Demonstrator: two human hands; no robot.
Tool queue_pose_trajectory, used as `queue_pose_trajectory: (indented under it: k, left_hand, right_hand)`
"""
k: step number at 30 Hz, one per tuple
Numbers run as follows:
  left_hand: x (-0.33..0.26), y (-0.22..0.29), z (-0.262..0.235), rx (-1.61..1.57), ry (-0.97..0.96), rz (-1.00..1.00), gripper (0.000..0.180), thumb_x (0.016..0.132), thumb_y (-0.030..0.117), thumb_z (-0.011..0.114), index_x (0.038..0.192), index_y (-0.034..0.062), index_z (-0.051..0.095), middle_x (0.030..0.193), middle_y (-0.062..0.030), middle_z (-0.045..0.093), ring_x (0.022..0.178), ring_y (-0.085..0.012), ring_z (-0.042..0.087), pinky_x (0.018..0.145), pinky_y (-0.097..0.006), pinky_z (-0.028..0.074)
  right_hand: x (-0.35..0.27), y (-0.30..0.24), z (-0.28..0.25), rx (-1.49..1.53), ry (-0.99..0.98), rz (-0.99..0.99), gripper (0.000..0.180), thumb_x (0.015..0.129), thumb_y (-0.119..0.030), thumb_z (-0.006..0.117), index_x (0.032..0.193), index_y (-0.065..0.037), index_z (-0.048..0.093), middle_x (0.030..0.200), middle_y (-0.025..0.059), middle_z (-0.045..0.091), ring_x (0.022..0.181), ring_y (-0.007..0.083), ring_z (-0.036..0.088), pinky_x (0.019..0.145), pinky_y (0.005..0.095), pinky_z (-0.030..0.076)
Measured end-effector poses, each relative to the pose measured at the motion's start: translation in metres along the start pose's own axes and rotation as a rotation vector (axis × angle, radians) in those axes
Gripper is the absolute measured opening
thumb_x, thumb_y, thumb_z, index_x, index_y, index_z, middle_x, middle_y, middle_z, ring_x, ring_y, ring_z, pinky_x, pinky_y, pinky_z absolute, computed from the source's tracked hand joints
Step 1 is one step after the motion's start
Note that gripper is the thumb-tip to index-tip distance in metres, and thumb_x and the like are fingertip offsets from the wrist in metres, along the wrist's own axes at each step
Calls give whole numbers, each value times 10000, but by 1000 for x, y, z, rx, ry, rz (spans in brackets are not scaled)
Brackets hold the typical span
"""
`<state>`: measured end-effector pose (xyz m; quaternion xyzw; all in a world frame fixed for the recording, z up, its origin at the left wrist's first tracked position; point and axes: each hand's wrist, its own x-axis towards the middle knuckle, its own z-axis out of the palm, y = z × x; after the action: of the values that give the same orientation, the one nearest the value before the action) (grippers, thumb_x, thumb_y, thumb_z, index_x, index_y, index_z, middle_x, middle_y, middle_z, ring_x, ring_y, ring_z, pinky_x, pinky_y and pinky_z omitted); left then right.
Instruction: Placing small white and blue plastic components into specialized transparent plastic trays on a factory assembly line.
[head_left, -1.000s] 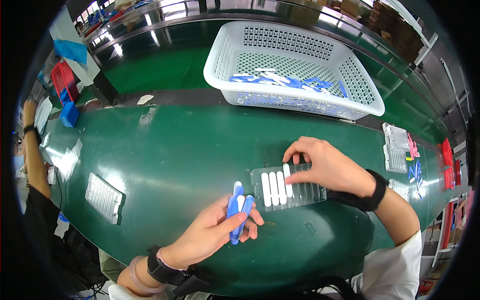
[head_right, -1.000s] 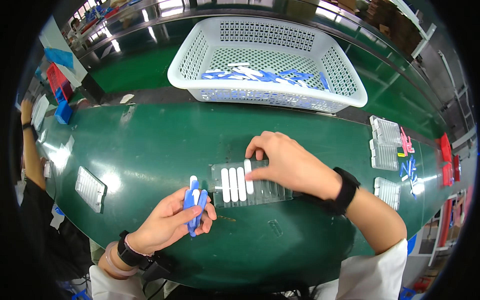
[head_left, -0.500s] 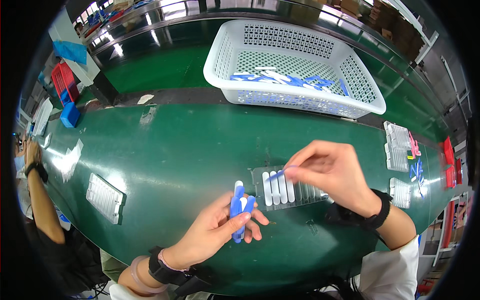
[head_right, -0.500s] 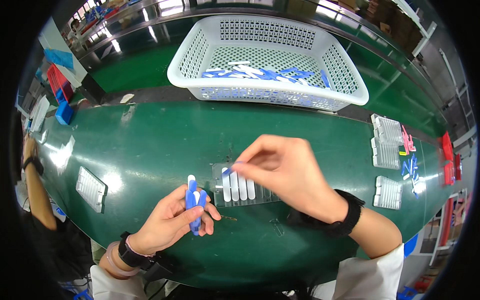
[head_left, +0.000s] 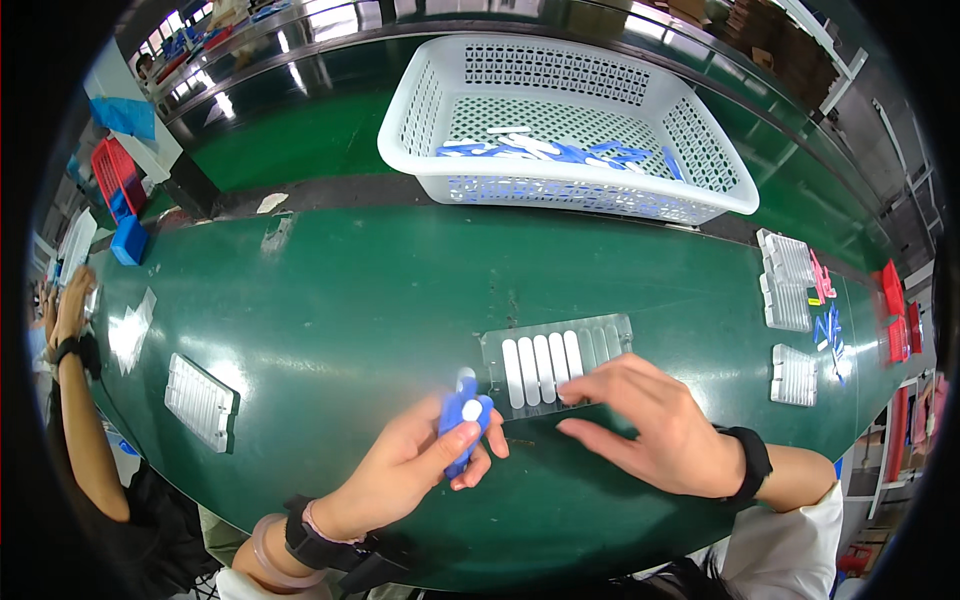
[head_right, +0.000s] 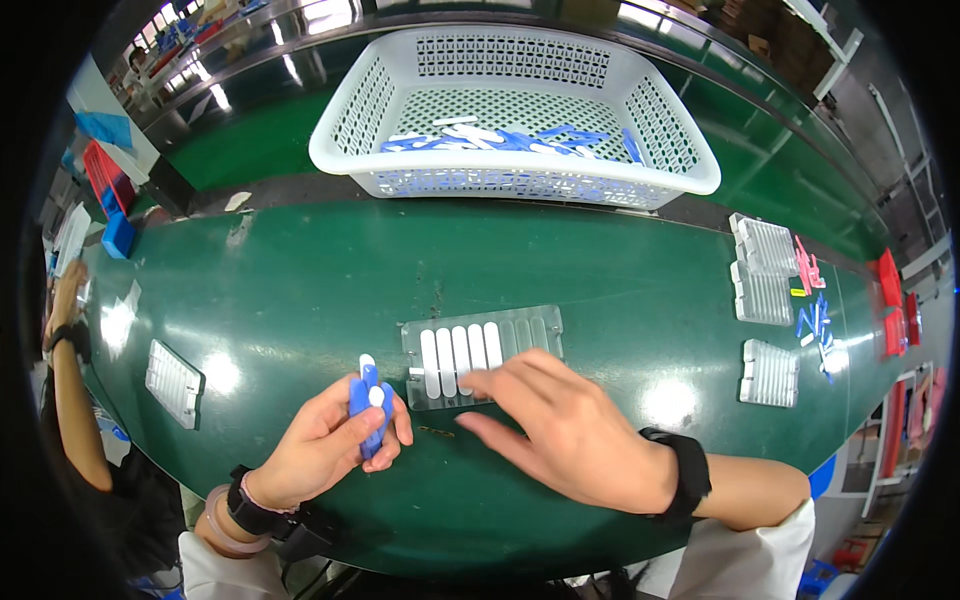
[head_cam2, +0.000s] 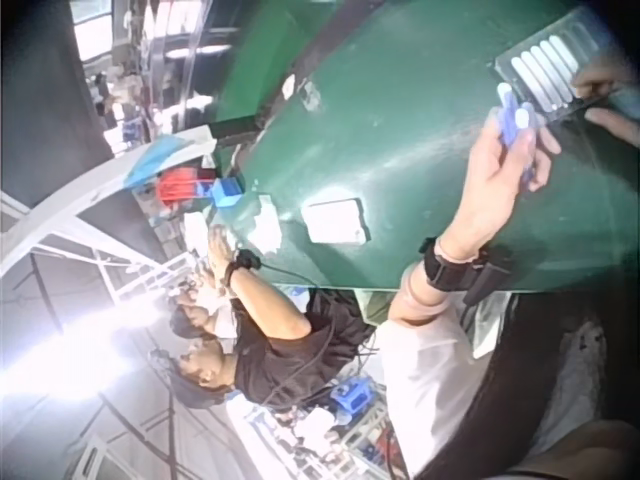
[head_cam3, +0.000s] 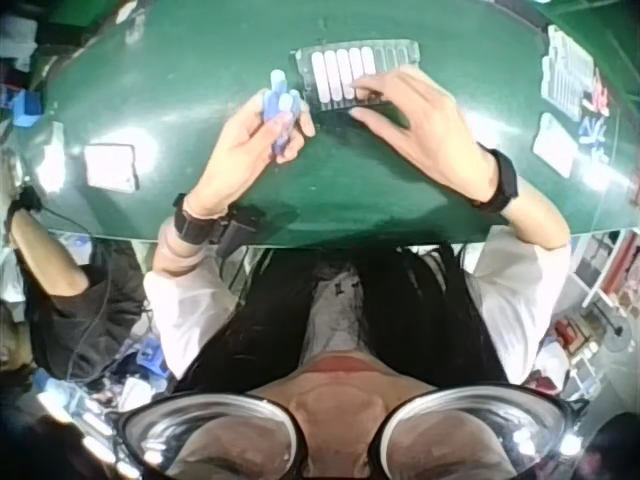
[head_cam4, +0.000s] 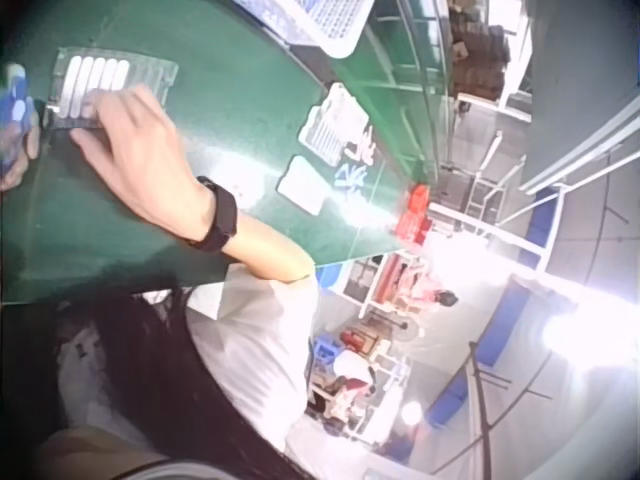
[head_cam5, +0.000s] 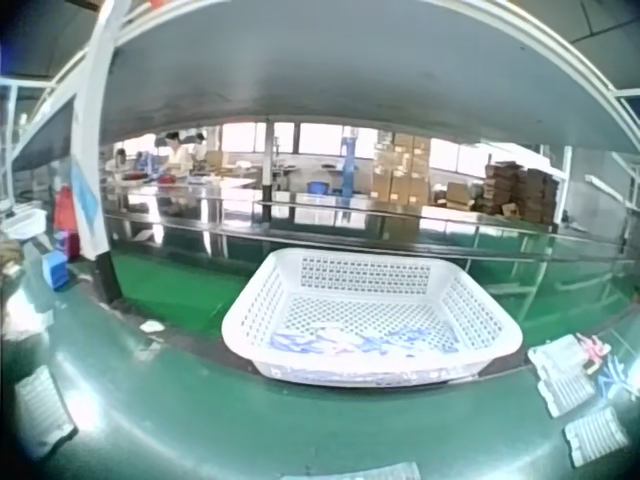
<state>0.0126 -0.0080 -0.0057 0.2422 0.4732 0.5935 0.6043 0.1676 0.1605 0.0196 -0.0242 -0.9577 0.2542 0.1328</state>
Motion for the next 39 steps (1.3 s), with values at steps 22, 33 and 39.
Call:
queue_pose_trajectory:
  k: [22, 33, 39]
  left_hand:
    - [1, 7, 5, 27, -3, -69, 220, 909, 100, 382, 1104, -3, 383, 879, -162, 549, 594, -131, 493, 485, -216, 338]
    - [-1, 4, 2, 71, 29, -70, 217, 921, 132, 356, 1074, -3, 429, 873, -116, 544, 567, -98, 448, 475, -188, 307]
    - [-1, 7, 5, 278, -71, -34, 195, 907, 78, 371, 1081, 2, 414, 838, -99, 556, 570, -72, 438, 476, -185, 311]
  right_hand:
    - [43, 45, -37, 733, -90, 642, 158, 720, -28, 655, 790, 87, 573, 674, 102, 608, 581, 112, 585, 550, 215, 478]
    - [34, 59, -15, -16, -79, 76, 353, 673, -176, 704, 934, 7, 551, 784, 103, 529, 702, 223, 522, 644, 303, 439]
    - [36, 3, 2, 533, -95, 234, 284, 710, -148, 704, 909, -22, 546, 815, 51, 526, 743, 132, 529, 652, 256, 470]
